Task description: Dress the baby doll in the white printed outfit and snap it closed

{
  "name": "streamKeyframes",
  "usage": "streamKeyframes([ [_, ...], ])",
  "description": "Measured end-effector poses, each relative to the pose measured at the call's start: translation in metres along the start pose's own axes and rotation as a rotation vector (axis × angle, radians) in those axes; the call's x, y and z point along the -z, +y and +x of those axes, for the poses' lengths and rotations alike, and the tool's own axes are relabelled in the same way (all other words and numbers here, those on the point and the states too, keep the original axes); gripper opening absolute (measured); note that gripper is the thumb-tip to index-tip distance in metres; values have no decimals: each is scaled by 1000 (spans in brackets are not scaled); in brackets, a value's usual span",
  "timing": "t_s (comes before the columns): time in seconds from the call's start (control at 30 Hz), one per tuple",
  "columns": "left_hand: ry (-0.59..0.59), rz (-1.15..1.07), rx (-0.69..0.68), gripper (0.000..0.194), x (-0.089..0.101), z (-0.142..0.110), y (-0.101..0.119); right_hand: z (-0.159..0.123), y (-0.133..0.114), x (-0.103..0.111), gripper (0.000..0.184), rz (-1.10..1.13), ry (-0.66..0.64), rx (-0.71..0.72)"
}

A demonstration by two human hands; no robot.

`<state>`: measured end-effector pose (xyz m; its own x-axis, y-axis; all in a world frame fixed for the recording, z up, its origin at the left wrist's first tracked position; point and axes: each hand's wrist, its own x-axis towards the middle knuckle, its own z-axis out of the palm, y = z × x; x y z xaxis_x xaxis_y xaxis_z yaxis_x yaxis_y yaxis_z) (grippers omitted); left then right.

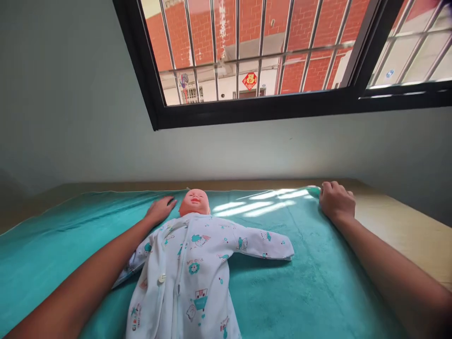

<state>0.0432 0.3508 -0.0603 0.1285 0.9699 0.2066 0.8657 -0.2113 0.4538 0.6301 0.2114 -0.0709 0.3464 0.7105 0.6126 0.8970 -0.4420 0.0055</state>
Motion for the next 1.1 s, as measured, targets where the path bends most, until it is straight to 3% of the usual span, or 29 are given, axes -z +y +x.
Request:
streamKeyframes([
  [0.1, 42, -137, -4, 46, 26, -20, 16, -16, -28, 24, 25, 72, 27, 104],
  [0.17, 95, -222, -35, 45, 48, -54, 29, -40, -58, 51, 22, 253, 59, 180],
  [0.23, 179, -316, -85, 39, 66, -108, 43, -80, -97, 90, 19, 538, 29, 280],
  [0.3, 142, -335, -168, 32, 78, -171, 57, -130, -138, 137, 18, 768, -115, 398],
  [0.4, 92, -230, -449, 22, 80, -254, 74, -200, -190, 203, 15, 813, -237, 637],
  [0.47, 91, -133, -547, 23, 76, -287, 81, -231, -214, 234, 26, 730, -212, 767],
  [0.53, 126, -34, -577, 18, 72, -301, 84, -248, -231, 251, 28, 629, -153, 809],
  [0.6, 184, 52, -597, 5, 70, -302, 85, -253, -242, 258, 19, 528, -84, 807],
  [0.67, 237, 83, -641, 12, 70, -299, 85, -253, -249, 261, 10, 437, -23, 811],
  [0.8, 289, -76, -719, 18, 72, -304, 85, -252, -252, 262, 18, 461, -28, 757],
  [0.87, 284, -140, -760, 18, 71, -311, 84, -255, -248, 263, 20, 566, -66, 738],
  [1.0, 186, -169, -851, 19, 65, -319, 81, -261, -240, 264, 21, 652, -105, 844],
  [1.1, 84, -315, -680, 29, 69, -304, 85, -250, -242, 269, 26, 711, -220, 773],
])
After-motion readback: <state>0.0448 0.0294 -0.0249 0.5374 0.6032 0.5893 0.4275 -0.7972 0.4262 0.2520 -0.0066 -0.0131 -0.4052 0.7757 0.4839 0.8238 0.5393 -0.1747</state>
